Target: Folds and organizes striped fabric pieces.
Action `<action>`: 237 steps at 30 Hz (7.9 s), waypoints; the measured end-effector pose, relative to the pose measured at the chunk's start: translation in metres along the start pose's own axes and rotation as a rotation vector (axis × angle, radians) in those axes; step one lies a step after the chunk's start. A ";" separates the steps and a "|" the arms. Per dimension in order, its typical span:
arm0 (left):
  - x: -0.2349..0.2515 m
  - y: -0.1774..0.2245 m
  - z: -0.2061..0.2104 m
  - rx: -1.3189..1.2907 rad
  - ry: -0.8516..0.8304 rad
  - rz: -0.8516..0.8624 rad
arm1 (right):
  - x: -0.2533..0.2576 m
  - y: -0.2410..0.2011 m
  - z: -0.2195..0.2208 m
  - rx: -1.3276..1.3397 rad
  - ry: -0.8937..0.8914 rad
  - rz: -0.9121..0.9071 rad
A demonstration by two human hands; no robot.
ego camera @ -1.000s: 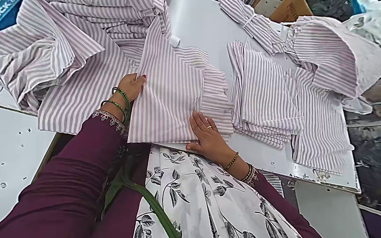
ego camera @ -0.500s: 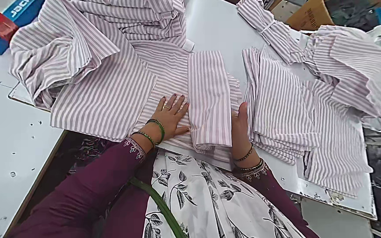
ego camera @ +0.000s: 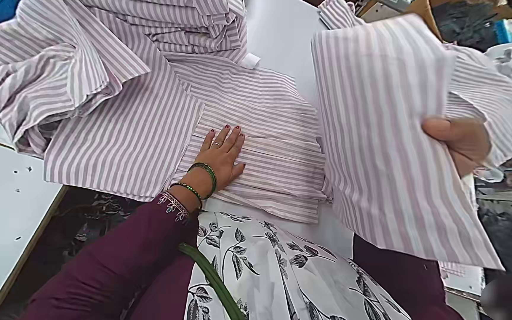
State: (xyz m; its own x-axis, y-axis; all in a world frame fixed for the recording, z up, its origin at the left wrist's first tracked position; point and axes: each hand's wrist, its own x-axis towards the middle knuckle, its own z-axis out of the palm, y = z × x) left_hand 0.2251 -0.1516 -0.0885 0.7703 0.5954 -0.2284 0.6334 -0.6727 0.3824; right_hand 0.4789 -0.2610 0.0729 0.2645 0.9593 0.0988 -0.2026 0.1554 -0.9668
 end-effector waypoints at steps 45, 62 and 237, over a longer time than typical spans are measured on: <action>0.020 -0.067 -0.027 0.027 0.179 -0.060 | -0.020 0.193 0.043 -1.383 -0.495 -0.289; -0.017 -0.130 -0.053 0.009 0.220 -0.515 | -0.020 0.192 0.043 -1.359 -0.508 -0.261; 0.182 0.218 -0.024 -0.709 -0.050 -0.024 | -0.280 -0.063 -0.127 -0.598 1.247 -0.133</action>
State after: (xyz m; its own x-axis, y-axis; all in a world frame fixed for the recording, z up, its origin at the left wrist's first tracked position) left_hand 0.5016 -0.1791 -0.0257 0.7697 0.5746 -0.2783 0.4626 -0.2015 0.8634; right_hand 0.5378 -0.5691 0.0763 0.9715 0.0552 0.2304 0.2368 -0.1989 -0.9510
